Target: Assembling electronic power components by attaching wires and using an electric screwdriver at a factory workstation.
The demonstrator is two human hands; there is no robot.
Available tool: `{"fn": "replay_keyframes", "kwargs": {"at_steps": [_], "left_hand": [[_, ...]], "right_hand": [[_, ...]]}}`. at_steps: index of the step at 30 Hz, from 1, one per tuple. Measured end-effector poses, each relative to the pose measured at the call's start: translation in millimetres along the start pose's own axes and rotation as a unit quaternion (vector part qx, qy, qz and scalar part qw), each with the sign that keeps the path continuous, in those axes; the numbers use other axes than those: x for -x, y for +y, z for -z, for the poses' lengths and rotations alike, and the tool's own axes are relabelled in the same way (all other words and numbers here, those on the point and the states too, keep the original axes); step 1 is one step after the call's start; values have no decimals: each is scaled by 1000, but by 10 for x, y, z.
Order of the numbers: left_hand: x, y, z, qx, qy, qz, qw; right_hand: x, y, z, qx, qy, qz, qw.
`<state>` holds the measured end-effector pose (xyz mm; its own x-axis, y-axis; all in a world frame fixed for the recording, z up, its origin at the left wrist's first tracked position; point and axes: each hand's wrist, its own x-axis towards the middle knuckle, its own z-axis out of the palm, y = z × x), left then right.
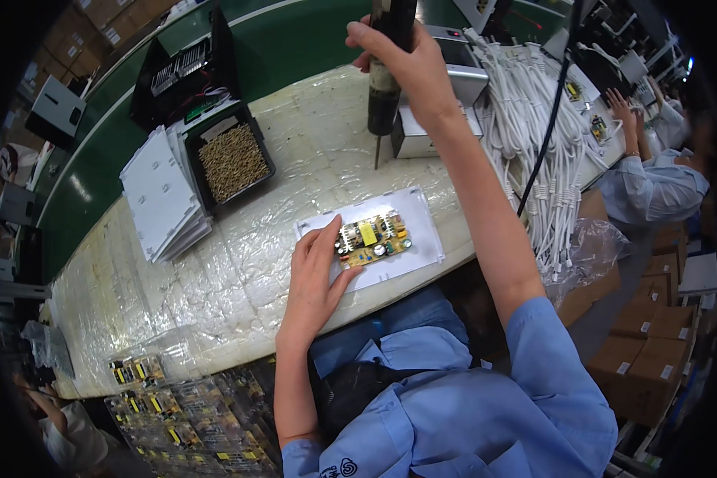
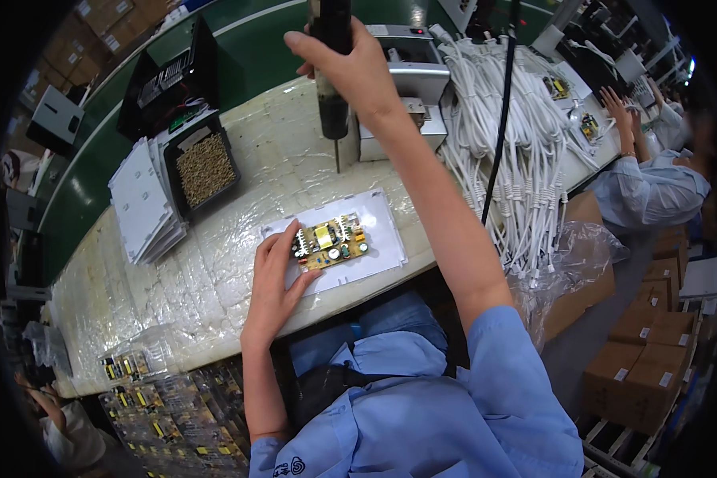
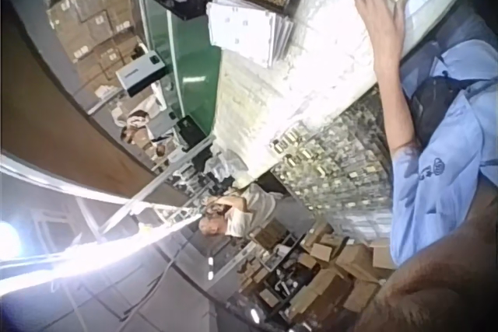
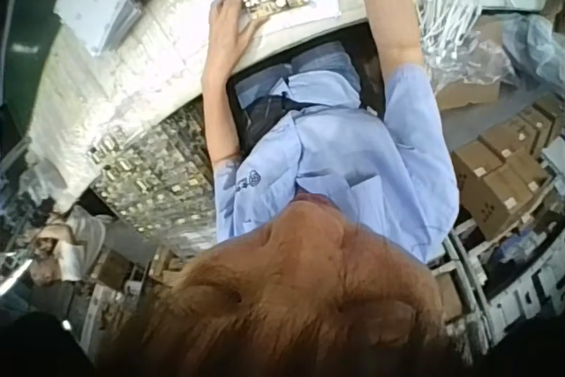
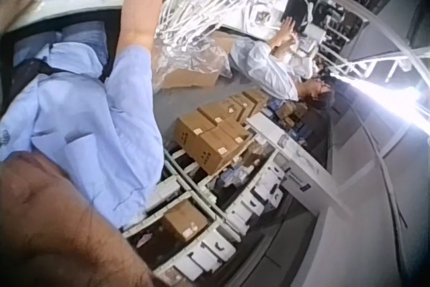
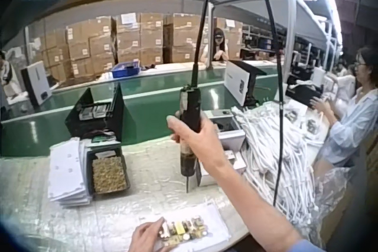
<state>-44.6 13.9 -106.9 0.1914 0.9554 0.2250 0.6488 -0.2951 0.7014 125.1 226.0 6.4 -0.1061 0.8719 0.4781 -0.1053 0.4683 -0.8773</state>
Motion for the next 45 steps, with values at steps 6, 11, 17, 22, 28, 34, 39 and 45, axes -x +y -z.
{"fn": "replay_keyframes", "kwargs": {"at_steps": [6,11,17,22,28,34,39,45], "left_hand": [[-45,46,-6,-11,7,2,1000],[-170,33,-56,-43,25,4,999],[-242,28,-125,-36,35,12,999],[-242,7,-138,-31,45,13,998],[-159,5,-160,-34,48,7,998],[-42,-40,-124,-29,45,36,998],[-106,-124,-126,-32,53,5,998],[-129,-206,-152,-24,49,13,998]], "right_hand": [[548,-701,217,50,102,95,989],[419,-869,554,1,246,201,948],[228,-573,605,22,257,249,933],[320,-602,605,17,157,205,966],[298,-542,647,-27,145,139,979],[607,-670,472,-15,199,102,975],[987,-800,331,-126,112,62,984],[1190,-574,104,-122,48,28,991]]}}
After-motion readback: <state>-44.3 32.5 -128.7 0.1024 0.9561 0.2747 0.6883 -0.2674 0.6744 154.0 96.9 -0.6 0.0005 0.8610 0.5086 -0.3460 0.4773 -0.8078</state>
